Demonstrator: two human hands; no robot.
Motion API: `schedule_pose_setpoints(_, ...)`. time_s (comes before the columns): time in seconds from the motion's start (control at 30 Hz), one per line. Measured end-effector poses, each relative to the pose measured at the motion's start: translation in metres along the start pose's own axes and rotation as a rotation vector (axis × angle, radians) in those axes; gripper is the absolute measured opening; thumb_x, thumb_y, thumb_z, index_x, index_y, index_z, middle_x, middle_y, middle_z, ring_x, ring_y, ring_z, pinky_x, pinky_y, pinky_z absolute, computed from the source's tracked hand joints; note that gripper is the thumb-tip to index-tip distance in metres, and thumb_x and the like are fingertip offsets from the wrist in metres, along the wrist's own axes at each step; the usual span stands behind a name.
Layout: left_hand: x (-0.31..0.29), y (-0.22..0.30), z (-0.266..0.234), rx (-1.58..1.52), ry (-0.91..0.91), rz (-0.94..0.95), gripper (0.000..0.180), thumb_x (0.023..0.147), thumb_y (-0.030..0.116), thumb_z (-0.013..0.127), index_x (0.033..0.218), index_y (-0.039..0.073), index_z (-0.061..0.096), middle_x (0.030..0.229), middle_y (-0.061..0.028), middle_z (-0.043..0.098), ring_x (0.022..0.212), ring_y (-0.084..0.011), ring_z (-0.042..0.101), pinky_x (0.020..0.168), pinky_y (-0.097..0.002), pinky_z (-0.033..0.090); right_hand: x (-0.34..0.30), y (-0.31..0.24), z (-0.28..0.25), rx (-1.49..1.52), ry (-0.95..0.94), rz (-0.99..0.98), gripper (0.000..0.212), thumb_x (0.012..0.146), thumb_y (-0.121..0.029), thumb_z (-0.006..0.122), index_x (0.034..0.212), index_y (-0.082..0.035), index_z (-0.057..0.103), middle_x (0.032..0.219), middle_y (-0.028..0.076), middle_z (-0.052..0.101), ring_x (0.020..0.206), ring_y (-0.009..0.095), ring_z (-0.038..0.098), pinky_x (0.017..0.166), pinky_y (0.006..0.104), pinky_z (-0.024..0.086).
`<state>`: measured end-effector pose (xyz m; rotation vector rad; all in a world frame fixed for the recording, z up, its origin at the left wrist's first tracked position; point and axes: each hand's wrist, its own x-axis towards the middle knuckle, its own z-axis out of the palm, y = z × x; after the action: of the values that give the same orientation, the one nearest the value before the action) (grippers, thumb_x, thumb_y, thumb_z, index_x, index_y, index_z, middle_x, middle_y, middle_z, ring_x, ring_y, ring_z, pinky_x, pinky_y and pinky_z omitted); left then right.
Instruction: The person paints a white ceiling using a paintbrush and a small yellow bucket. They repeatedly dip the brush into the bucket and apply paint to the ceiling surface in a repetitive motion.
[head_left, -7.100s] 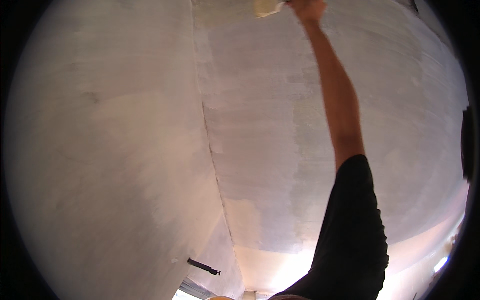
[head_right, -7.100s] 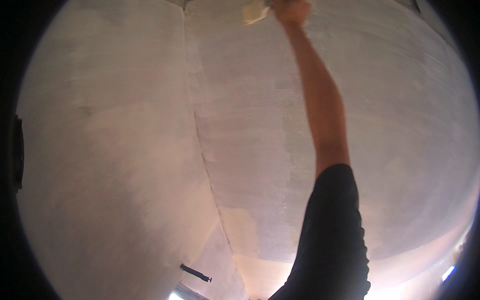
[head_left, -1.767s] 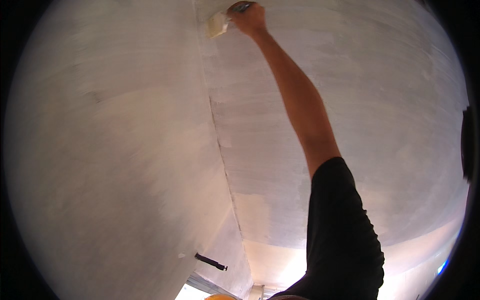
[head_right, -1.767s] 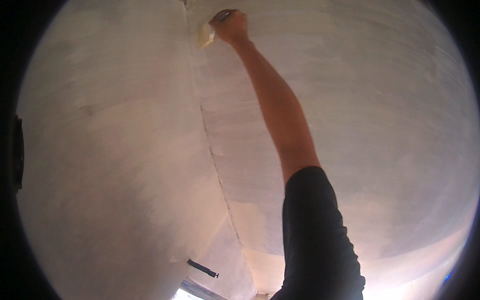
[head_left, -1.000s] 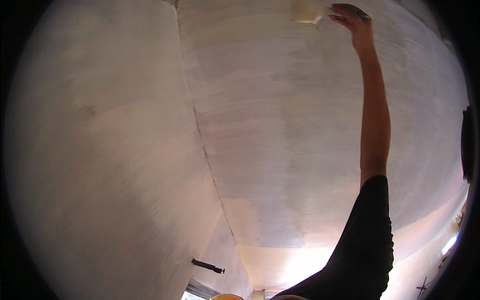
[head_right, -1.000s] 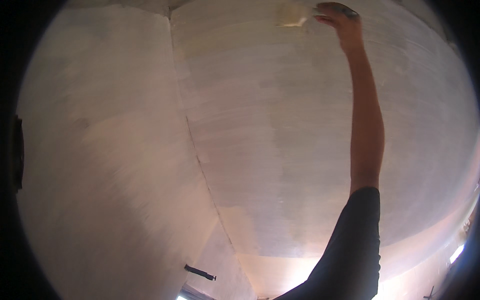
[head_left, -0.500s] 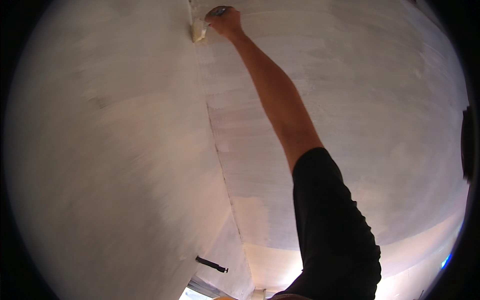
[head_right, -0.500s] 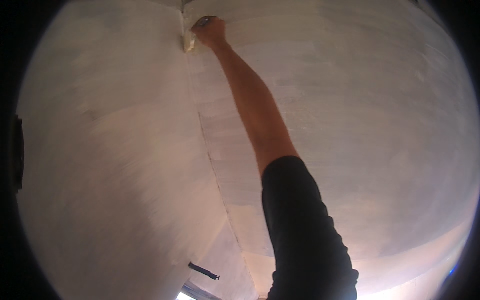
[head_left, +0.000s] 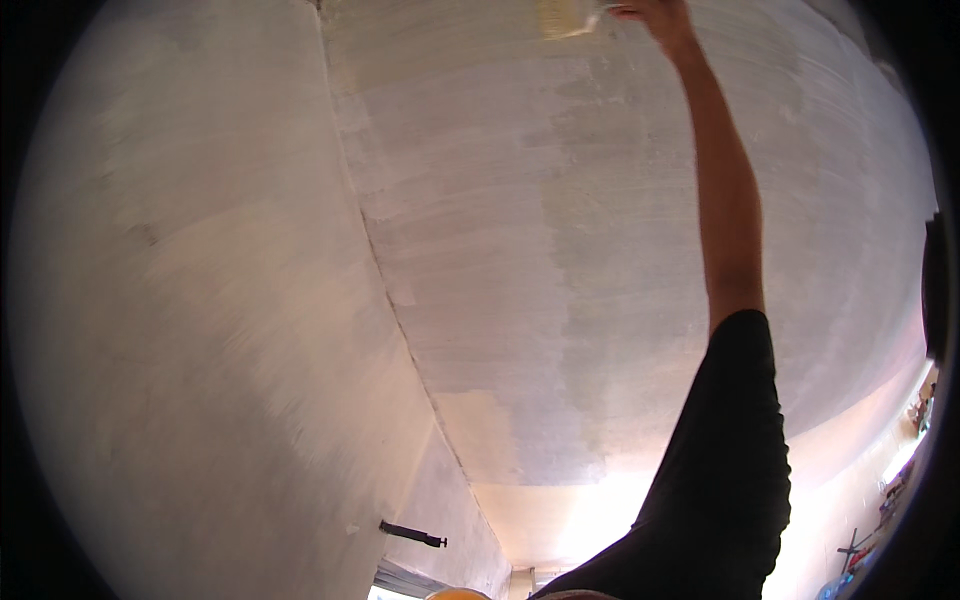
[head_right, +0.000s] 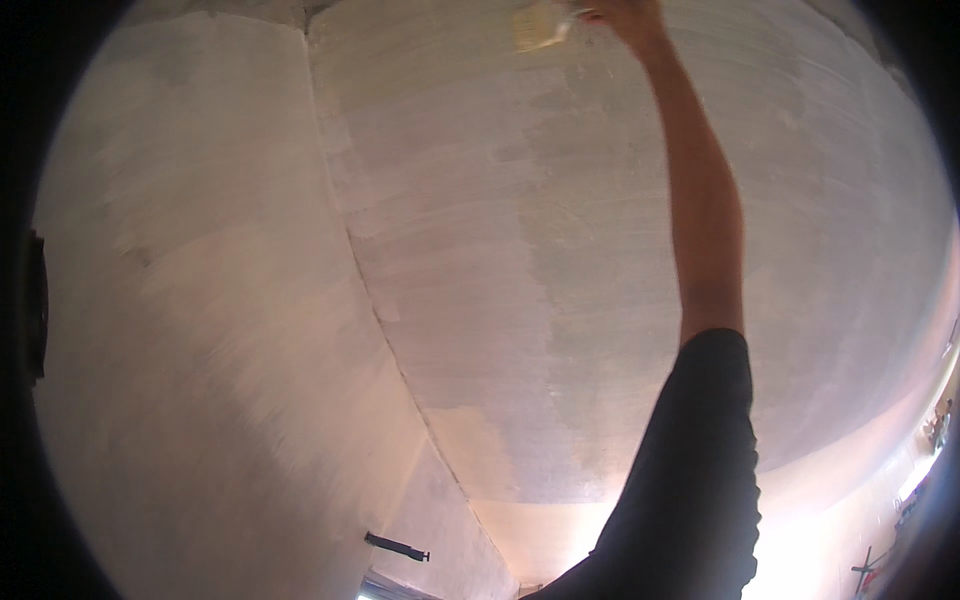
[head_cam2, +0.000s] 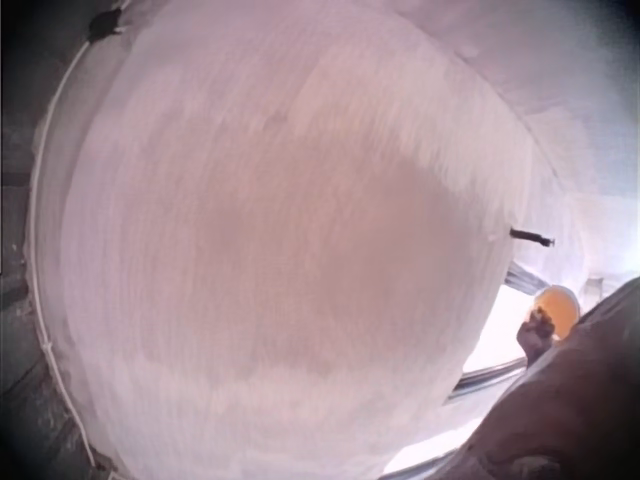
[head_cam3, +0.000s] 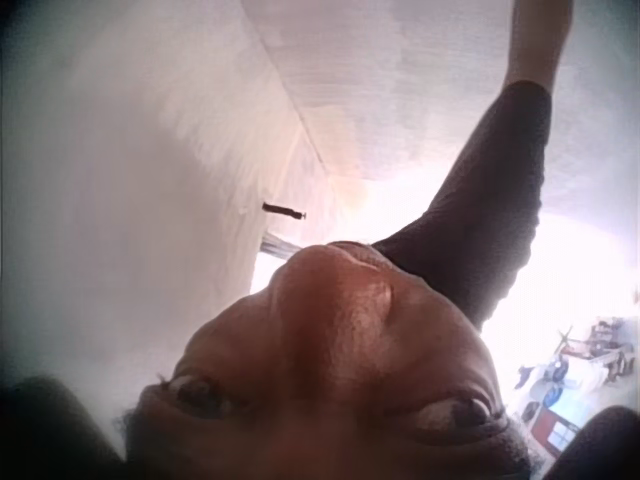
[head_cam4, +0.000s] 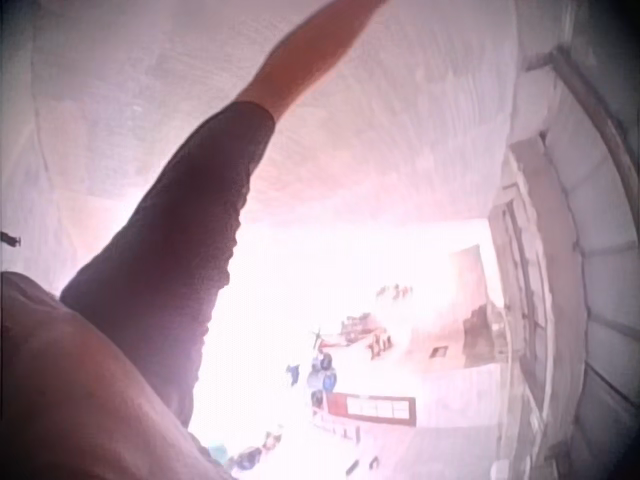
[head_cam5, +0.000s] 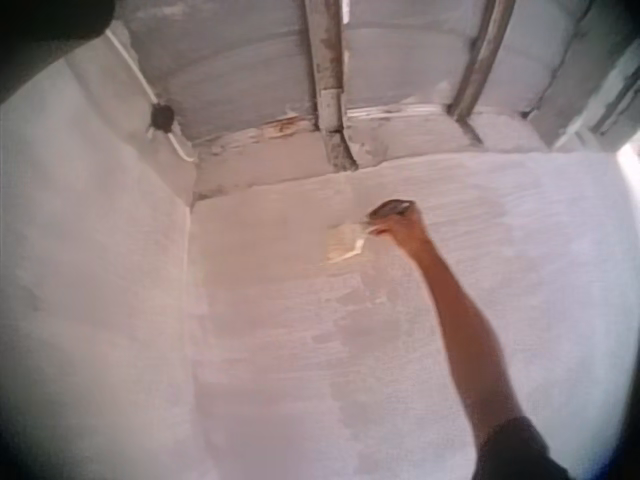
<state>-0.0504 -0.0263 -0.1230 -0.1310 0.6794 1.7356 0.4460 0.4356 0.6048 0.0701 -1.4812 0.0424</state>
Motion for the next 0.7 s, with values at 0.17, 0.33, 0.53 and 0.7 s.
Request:
schedule_pose_setpoints(0.17, 0.019, -0.001, 0.002, -0.004, -0.048, -0.061, 0.04, 0.069, 0.018, 0.052, 0.105, -0.001, 0.055, 0.077, -0.0098, 0.055, 0.057, -0.0159, 0.047, 0.047, -0.025, 0.039, -0.007, -0.113, -0.069, -0.461, 0.05, 0.045, 0.026, 0.082, -0.019, 0.064, 0.094, 0.003, 0.066, 0.09, 0.014, 0.068, 0.078, 0.026, 0.068, 0.071, 0.037, 0.058)
schedule_pose_setpoints(0.33, 0.013, -0.002, -0.003, -0.023, -0.054, -0.04, 0.041, 0.069, 0.018, 0.051, 0.105, -0.001, 0.054, 0.077, -0.0098, 0.055, 0.057, -0.0156, 0.047, 0.047, -0.0246, 0.038, -0.028, -0.141, -0.038, -0.421, 0.074, 0.106, 0.035, 0.085, -0.017, 0.058, 0.109, 0.007, 0.063, 0.108, 0.017, 0.066, 0.091, 0.03, 0.067, 0.087, 0.0375, 0.053)
schedule_pose_setpoints(0.53, -0.002, -0.003, -0.006, -0.031, -0.046, 0.009, 0.041, 0.069, 0.017, 0.051, 0.105, -0.002, 0.054, 0.077, -0.0098, 0.055, 0.057, -0.0154, 0.047, 0.047, -0.024, 0.038, -0.055, -0.075, 0.091, 0.022, -0.086, -0.003, 0.021, 0.081, -0.018, 0.068, 0.09, 0.001, 0.065, 0.085, 0.012, 0.068, 0.076, 0.023, 0.068, 0.066, 0.0355, 0.06)
schedule_pose_setpoints(0.7, 0.005, -0.009, -0.005, -0.03, -0.107, -0.012, 0.041, 0.069, 0.017, 0.051, 0.106, -0.002, 0.054, 0.078, -0.0098, 0.055, 0.058, -0.0151, 0.046, 0.048, -0.0235, 0.038, -0.046, 0.007, 0.189, -0.021, -0.198, 0.094, 0.017, 0.077, -0.018, 0.071, 0.086, -0.004, 0.069, 0.088, 0.008, 0.069, 0.077, 0.021, 0.067, 0.063, 0.0366, 0.055)
